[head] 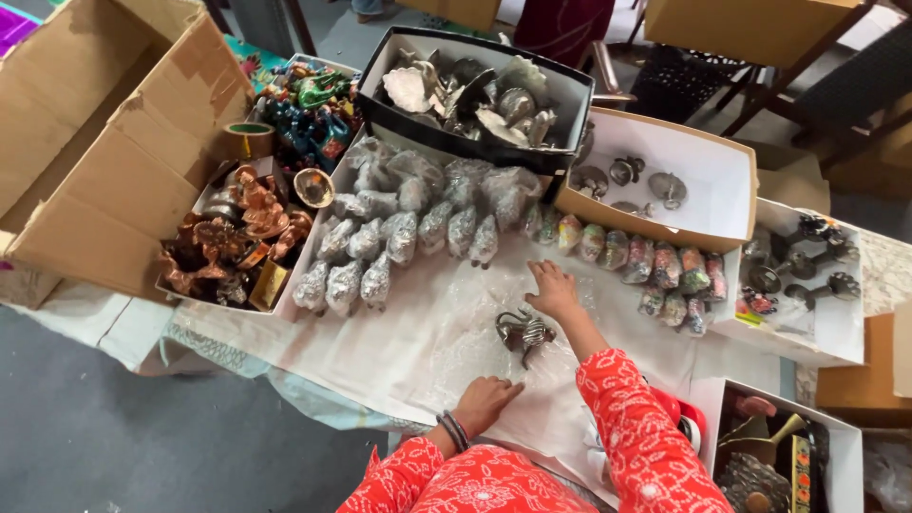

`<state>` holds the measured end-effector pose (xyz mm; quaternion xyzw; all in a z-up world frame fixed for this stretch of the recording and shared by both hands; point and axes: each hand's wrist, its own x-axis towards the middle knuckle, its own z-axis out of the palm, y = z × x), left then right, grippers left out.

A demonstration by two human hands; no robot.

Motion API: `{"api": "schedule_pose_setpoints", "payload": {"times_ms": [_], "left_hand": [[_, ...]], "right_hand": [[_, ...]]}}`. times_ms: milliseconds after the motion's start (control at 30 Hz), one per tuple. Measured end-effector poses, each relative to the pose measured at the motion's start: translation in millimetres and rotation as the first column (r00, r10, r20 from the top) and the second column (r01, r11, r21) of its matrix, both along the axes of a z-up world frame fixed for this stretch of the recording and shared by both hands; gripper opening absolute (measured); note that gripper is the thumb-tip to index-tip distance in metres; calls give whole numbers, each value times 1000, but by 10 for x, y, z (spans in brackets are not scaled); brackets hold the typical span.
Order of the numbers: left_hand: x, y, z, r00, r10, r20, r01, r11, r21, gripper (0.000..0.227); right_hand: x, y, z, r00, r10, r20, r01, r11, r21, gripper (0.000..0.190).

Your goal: The person wipes a small silver decorative item with a white cloth, then places it on a sheet of bubble wrap. They fold the bubble wrap around the item to enclose it and set the wrapped item aside on the table among other wrapped items.

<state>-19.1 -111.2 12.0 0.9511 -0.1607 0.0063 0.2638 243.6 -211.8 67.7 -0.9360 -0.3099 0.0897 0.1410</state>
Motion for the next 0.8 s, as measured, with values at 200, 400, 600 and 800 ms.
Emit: {"api": "schedule_pose_setpoints", "payload": {"times_ms": [200, 400, 600, 800], "left_hand": [[-52, 38, -21, 999, -21, -26, 21, 1000, 4, 23], [-48, 34, -32, 999, 6, -51, -5, 1000, 6, 20], [132, 43, 478, 980, 154, -129, -159, 987, -25, 39], [601, -89, 515, 964, 156, 213, -206, 950, 237, 71]], "right_hand": [[-177, -116, 29, 997, -48, -59, 34, 974, -223, 44], [-865, -569, -51, 937, 156, 314, -196, 976, 100, 16], [-1274, -773, -253, 931, 87, 355, -156, 973, 170, 33], [-1491, -802, -312, 938, 31, 345, -134, 951, 279, 45]]}}
